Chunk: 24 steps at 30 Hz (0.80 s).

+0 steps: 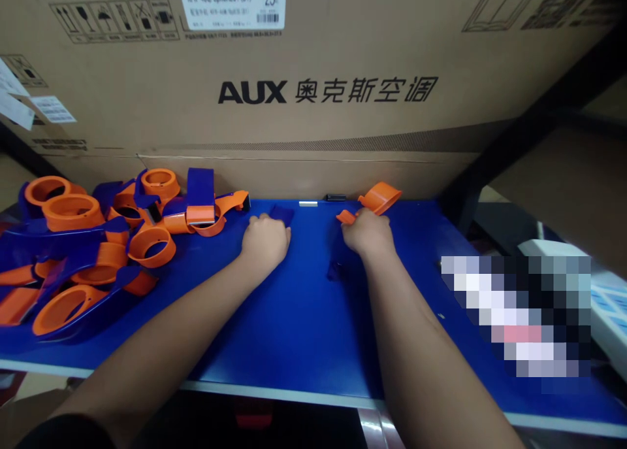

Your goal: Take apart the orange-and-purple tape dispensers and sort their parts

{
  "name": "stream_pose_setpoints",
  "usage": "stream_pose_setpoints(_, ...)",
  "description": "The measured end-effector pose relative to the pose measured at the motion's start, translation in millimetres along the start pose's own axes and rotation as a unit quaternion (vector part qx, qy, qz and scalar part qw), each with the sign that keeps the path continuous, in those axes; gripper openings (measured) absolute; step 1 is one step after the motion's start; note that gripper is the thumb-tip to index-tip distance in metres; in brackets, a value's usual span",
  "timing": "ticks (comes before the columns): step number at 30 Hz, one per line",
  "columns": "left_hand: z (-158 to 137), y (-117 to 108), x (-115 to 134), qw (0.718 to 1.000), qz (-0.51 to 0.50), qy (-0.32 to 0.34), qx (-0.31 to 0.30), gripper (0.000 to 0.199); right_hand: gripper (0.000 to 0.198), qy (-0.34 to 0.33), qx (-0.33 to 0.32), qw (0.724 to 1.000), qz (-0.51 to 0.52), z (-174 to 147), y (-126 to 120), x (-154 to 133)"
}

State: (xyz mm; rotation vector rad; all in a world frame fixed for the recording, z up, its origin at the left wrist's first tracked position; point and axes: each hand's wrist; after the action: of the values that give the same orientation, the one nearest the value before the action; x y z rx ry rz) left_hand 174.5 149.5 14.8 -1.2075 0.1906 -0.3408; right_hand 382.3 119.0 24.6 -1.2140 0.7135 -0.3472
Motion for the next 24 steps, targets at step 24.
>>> stream_pose_setpoints(24, -59, -26, 58, 0.987, -0.104, 0.109, 0.058, 0.071, 0.058, 0.046, 0.096, 0.994, 0.025, 10, 19, 8)
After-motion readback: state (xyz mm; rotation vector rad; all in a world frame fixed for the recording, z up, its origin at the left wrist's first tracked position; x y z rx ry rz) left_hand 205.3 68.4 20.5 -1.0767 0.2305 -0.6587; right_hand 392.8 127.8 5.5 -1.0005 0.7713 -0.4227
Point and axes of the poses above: each hand's wrist, its own z-axis towards the middle knuckle, its own y-axis out of the palm, x = y × z, and after that the axes turned 12 degrees about x, right-handed
